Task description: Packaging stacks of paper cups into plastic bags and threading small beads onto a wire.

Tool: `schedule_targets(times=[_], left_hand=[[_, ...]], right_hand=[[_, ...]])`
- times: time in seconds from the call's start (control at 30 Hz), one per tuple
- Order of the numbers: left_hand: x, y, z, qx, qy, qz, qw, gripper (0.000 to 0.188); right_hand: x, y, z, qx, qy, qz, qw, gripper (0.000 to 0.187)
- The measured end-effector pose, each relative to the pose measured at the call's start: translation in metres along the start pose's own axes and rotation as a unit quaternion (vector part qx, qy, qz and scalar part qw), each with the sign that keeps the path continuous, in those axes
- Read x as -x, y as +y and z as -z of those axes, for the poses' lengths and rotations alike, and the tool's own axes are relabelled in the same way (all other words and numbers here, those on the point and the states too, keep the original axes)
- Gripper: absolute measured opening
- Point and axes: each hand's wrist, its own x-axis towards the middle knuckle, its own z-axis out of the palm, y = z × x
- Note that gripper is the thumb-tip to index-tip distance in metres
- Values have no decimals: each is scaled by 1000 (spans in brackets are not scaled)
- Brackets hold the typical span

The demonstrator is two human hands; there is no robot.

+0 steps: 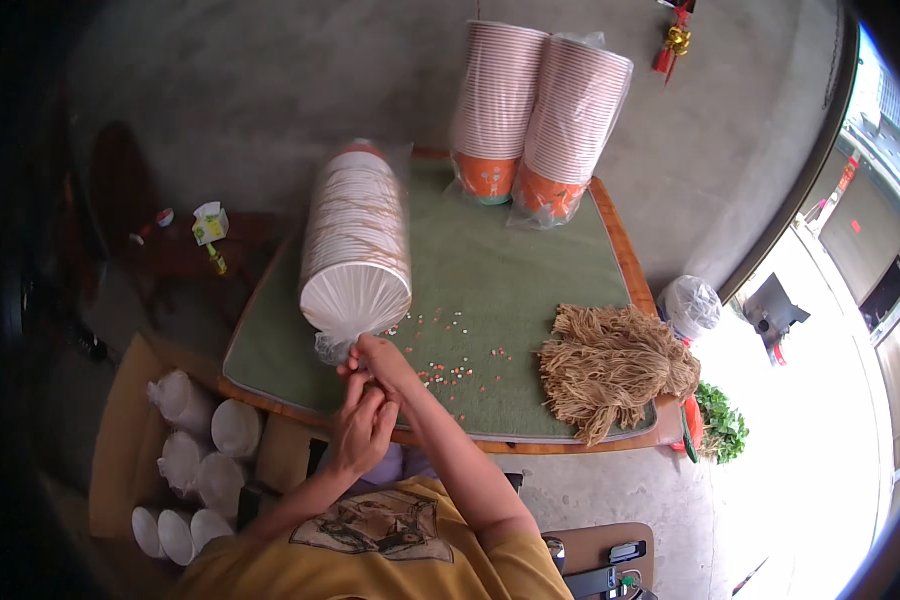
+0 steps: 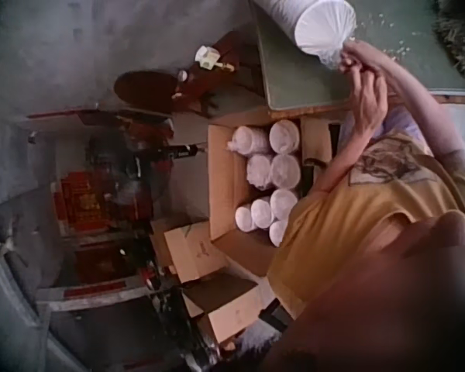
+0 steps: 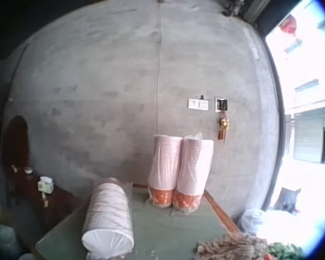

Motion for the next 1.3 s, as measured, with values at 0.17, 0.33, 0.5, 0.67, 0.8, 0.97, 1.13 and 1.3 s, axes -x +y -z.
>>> schedule_targets(times=[0.17, 0.33, 0.5, 0.67, 0.8, 0.97, 1.13, 1.3], left_hand=[[5, 1, -7, -4, -16, 28, 999, 20], [-6, -9, 3, -3, 16, -24, 1000, 18], [-33, -31, 45, 36, 104, 196, 974, 67], [-66, -86, 80, -174, 98, 129, 971, 53], [-97, -99, 77, -302, 223, 40, 926, 23], [-111, -134, 61, -131, 268, -49, 953, 31], [-121, -140, 45, -105, 226, -50, 967, 38], [-120, -137, 38, -103, 222, -28, 969, 46]], right_hand=[[1, 7, -1, -50, 7, -13, 999, 24], [7, -5, -1, -27, -16, -25, 999, 24], [26, -15, 5, 102, 32, -36, 994, 29], [-5, -23, 43, 183, 184, 184, 948, 39], [-35, -50, 31, 93, 139, 120, 979, 58], [-61, -54, 24, 70, 74, 51, 993, 80], [-72, -57, -10, 132, 81, 67, 986, 94], [-61, -48, -37, 171, 41, 223, 959, 105]])
